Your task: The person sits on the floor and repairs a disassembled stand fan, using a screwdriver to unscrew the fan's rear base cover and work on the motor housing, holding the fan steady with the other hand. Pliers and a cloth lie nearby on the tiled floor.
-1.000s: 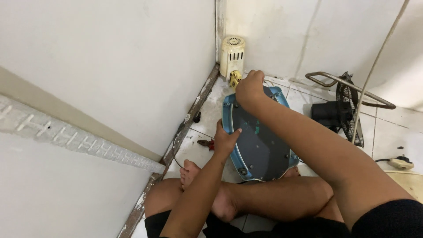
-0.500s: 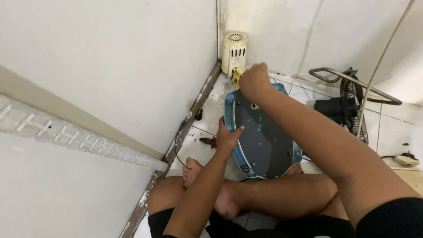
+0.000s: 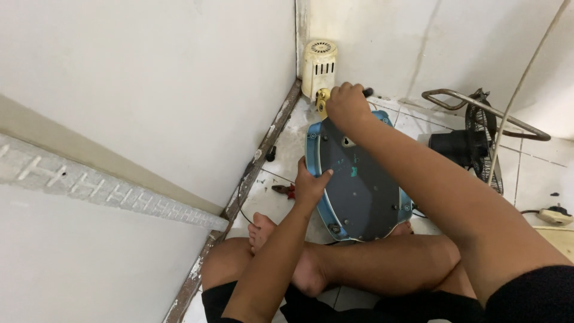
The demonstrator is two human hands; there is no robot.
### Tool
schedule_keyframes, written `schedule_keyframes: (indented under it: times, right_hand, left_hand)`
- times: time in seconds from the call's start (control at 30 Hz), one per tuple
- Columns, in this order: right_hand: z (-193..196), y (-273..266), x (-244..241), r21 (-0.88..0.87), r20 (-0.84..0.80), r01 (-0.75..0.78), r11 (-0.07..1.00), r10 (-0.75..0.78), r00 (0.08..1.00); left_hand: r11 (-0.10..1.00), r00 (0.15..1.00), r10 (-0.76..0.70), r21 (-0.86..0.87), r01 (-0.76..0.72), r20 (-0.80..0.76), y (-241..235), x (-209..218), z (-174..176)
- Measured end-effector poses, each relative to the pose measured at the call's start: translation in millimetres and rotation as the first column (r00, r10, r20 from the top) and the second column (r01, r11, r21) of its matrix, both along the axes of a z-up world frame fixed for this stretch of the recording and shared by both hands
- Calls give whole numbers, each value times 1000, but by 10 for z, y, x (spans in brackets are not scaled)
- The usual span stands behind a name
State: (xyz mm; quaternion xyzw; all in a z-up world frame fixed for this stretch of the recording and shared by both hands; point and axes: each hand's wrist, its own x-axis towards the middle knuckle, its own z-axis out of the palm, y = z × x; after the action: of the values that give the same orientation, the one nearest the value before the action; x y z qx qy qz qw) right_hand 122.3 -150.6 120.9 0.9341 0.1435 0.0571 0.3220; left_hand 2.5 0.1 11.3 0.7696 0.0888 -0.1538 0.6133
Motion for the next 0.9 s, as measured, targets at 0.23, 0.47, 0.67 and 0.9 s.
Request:
schedule_keyframes:
  times: [0.23, 0.47, 0.67, 0.9]
  right_hand:
    - [51, -271, 17, 507, -114, 134, 851, -88, 990]
    - [-157, -80, -207, 799, -258, 331, 501, -212, 943]
    - [-371, -161, -6, 783, -184, 231, 577, -139, 973]
    - [-392, -158, -70, 775, -151, 207, 598, -144, 978]
  left_hand:
    - [1000, 1000, -7, 1, 7, -5, 13, -20, 18]
    - [1000, 1000, -10, -1, 10, -9, 20, -33, 83]
    - [1000, 1000, -8, -18, 8, 8, 17, -9, -17]
    - [1000, 1000, -10, 7, 10, 7, 5, -6, 6]
